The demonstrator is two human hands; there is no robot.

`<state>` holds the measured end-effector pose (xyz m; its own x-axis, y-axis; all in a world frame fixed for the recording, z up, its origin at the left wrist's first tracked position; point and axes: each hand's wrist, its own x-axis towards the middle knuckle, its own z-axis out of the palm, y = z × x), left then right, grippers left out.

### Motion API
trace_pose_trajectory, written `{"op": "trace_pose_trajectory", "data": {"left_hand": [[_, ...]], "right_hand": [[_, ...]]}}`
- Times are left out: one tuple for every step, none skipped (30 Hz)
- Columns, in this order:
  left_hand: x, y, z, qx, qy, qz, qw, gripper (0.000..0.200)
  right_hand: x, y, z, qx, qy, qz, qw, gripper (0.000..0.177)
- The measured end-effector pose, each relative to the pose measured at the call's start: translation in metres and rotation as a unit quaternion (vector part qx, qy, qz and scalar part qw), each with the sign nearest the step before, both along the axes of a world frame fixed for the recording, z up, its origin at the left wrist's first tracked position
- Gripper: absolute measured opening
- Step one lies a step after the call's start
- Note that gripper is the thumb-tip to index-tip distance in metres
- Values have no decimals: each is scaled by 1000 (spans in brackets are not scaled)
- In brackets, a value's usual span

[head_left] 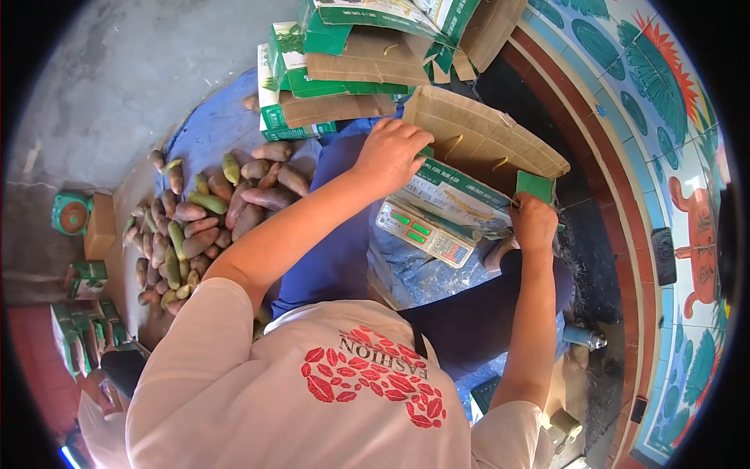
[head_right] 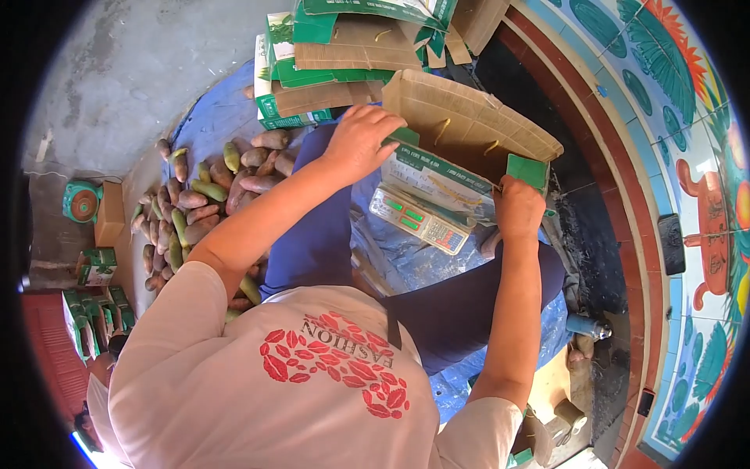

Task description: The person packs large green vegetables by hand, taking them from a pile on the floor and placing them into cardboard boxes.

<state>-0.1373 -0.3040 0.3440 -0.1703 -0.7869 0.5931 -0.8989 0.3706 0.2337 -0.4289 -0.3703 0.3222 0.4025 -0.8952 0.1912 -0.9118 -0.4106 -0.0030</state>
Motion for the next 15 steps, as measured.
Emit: {"op": "trace_pose_trajectory", "data": {"left_hand": [[2,1,9,-13,8,-2,1000,32],[5,3,17,-12,17,-3,1000,31],[10,7,24,-10,28,-3,1000,31],[15,10,30,-7,38,-4,999,30],[20,13,36,-16,58,1,998,28],[24,17,39,-17,76,17,997,27],[28,21,42,-19,95,32,995,27],[34,23,42,-22,113,48,992,26],[42,24,36,-29,122,66,990,26],[51,24,29,-17,155,74,985,24],[59,24,21,-6,189,83,978,23],[67,25,13,6,222,93,971,22],[74,27,5,21,252,111,961,21],[81,30,-6,30,250,125,960,21],[89,34,-18,40,247,137,958,20]], "right_hand": [[2,1,0,-9,0,-1,1000,19],[3,0,1,-17,2,-2,1000,19],[4,0,3,-22,16,6,1000,18],[5,-1,5,-27,30,13,999,16],[6,0,4,-28,43,22,998,15],[5,-1,2,-35,31,38,998,14],[3,-3,1,-43,18,53,998,13],[2,-3,0,-51,5,68,996,12],[2,-3,0,-48,5,68,997,10],[3,-2,2,-38,2,70,997,12],[4,-1,5,-27,0,73,997,13],[5,0,8,-17,-3,77,997,15],[5,1,10,-21,-11,86,996,14],[6,0,11,-25,-19,96,995,13],[6,1,12,-28,-28,105,994,12]]}}
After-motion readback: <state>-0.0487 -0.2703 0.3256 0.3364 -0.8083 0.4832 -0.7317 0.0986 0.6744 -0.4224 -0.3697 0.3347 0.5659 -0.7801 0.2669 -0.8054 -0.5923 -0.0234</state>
